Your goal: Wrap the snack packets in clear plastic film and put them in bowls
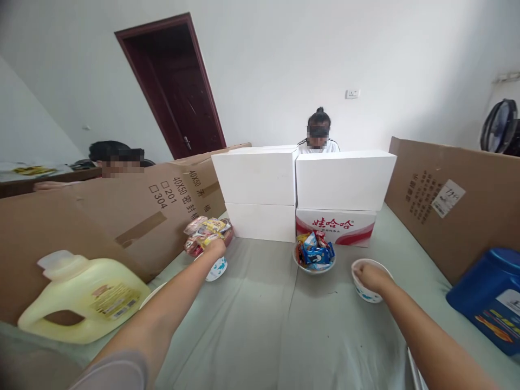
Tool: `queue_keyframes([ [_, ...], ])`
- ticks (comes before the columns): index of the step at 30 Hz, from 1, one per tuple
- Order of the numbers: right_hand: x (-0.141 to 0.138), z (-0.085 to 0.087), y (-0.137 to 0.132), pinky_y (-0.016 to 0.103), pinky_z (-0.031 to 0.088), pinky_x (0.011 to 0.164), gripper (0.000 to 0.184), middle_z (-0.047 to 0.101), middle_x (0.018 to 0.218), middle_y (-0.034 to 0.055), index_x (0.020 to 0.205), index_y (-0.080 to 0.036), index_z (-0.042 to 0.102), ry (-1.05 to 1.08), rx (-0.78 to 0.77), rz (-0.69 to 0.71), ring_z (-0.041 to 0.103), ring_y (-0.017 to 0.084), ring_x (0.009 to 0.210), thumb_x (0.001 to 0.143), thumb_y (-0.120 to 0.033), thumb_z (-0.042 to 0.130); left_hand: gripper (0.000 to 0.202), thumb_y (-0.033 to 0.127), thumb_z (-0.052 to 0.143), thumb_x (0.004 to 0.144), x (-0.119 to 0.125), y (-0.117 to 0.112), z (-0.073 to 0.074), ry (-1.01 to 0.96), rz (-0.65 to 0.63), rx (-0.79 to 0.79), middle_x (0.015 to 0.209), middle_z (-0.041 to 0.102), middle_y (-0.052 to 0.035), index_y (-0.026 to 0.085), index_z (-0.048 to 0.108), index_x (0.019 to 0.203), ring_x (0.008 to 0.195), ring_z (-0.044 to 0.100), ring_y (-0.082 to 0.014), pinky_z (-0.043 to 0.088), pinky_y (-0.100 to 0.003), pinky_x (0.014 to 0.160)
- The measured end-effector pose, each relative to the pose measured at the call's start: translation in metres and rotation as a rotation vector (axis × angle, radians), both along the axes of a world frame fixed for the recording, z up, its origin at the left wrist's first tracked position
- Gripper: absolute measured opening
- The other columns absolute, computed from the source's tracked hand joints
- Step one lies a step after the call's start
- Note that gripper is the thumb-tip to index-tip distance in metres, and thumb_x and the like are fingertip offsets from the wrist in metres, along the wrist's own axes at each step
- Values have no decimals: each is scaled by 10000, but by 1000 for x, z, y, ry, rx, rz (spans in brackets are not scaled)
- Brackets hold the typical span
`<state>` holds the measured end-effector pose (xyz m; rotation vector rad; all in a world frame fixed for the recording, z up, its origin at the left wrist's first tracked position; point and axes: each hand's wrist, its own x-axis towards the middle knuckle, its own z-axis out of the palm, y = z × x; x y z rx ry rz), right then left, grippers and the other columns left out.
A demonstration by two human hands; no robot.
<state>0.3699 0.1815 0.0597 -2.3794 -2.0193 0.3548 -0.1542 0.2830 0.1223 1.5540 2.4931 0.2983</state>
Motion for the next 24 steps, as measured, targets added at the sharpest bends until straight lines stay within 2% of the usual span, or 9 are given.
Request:
queue_keyframes([
  [3,-2,12,-2,327,504,810,344,674,905,55,865,-177,670,-18,-37,29,631,155,822,961,-434,462,334,338,589,932,32,-20,13,38,-106,5,1213,578,-90,160,556,1213,1039,605,-227,528,-431,867],
  [5,6,23,-1,352,499,846,297,664,994,68,941,-171,662,-64,-28,-17,626,169,898,960,-404,479,328,313,587,932,58,-41,17,42,-227,29,1195,598,-95,164,557,1223,1054,605,-232,509,-422,895],
  [7,21,37,3,389,507,861,282,630,1101,77,1075,-159,621,-115,-13,-86,613,183,963,941,-390,531,380,233,586,917,84,-69,17,29,-371,62,1159,638,-106,196,529,1291,1086,602,-231,467,-351,942],
  [10,40,54,6,418,509,873,343,589,1185,74,1177,-169,569,-162,48,-153,597,196,1014,916,-390,578,545,176,565,893,114,-127,2,4,-599,103,1204,639,-37,301,414,1402,1114,594,-194,430,-276,976],
  [12,39,60,5,451,464,924,329,563,1228,123,1191,-141,561,-170,136,-143,561,237,1093,937,-348,536,546,161,525,885,125,-170,-16,-1,-828,123,1135,662,-56,276,414,1408,1047,618,-214,458,-306,942],
  [15,10,52,-3,419,405,964,325,522,1286,187,1240,-126,538,-109,244,-1,507,273,1183,953,-255,457,545,128,491,851,127,-223,-49,-29,-1034,257,1078,665,-70,281,445,1372,973,620,-231,489,-339,879],
  [18,-38,30,-10,292,446,882,383,605,1201,56,1258,-283,537,26,224,227,588,195,1053,884,-335,601,519,71,494,774,129,-249,-72,-69,-1191,426,887,681,-35,278,514,1250,829,612,-216,496,-322,787],
  [21,-72,11,-11,316,490,832,409,637,1098,40,1247,-239,535,119,209,293,617,178,951,876,-388,622,381,51,473,761,140,-256,-77,-83,-1208,539,768,653,-21,261,563,1066,742,595,-209,478,-320,704],
  [24,-77,4,-11,389,515,828,350,611,1114,62,1181,-167,561,167,228,265,610,179,943,929,-409,549,259,64,478,795,156,-253,-68,-93,-1201,550,756,651,-19,249,559,956,737,599,-206,460,-321,671],
])
